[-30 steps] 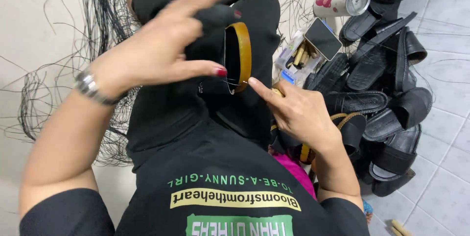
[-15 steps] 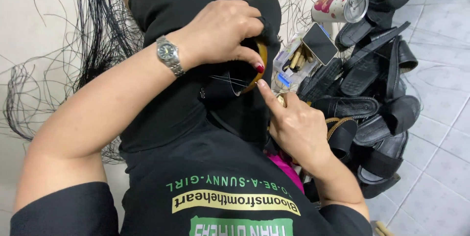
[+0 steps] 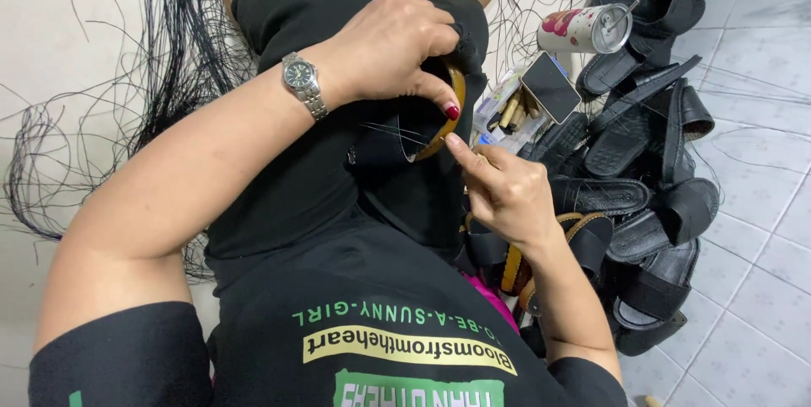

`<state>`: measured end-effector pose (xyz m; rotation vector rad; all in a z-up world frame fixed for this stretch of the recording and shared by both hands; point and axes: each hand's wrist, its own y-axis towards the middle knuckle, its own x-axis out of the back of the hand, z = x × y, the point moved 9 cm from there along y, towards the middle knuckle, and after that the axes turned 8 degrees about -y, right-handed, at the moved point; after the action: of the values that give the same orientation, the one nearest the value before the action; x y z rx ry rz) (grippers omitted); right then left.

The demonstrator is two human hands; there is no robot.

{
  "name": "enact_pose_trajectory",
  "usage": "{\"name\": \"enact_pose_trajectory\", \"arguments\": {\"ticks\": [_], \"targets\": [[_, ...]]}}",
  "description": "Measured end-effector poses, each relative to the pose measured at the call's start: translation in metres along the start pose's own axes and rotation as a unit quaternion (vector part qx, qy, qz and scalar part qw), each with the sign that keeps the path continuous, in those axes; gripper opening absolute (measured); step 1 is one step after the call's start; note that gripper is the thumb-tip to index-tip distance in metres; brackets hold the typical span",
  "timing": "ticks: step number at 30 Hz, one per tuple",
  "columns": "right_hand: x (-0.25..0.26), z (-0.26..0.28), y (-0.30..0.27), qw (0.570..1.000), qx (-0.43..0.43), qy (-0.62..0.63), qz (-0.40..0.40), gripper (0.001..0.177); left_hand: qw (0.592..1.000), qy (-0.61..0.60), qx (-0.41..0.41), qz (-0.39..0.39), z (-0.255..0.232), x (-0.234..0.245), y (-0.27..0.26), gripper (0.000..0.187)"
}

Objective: Hand-stitching a strap onto a sandal using a needle and thread while sitting on the floor.

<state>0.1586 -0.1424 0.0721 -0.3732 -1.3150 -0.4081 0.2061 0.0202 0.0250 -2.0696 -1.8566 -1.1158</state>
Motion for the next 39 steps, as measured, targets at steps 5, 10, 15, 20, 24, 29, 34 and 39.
{"name": "enact_pose_trajectory", "arguments": {"ticks": [5,10,15,20,24,29,34,39], "targets": [[0.002,-0.002,0.005,0.997,0.017,0.068,-0.020,0.064,1.000,-0.028,-0.010,-0.004,0.001,0.002,0.001,0.055],[0.007,-0.004,0.008,0.993,0.030,0.105,0.035,0.058,0.998,-0.061,-0.006,0.026,0.004,0.002,-0.001,0.060],[0.007,-0.003,0.007,0.995,0.056,0.043,0.064,0.047,0.996,-0.081,-0.010,0.030,0.003,0.001,-0.001,0.062],[0.011,0.004,0.020,0.996,0.074,0.057,-0.001,0.032,0.994,-0.108,0.002,0.021,0.011,0.004,0.002,0.066],[0.014,0.006,0.026,0.996,0.068,0.060,-0.013,0.030,0.993,-0.110,0.012,0.035,0.015,0.001,0.005,0.070],[0.024,0.016,0.029,0.996,0.075,0.034,-0.030,0.028,0.990,-0.128,0.014,0.052,0.015,-0.002,0.005,0.066],[0.019,0.025,0.029,0.998,0.056,-0.026,-0.031,0.026,0.992,-0.112,0.012,0.056,0.004,0.006,0.001,0.053],[0.020,0.024,0.016,0.999,0.027,-0.032,-0.024,0.026,0.992,-0.062,0.066,-0.084,-0.060,0.038,-0.055,0.054]]}}
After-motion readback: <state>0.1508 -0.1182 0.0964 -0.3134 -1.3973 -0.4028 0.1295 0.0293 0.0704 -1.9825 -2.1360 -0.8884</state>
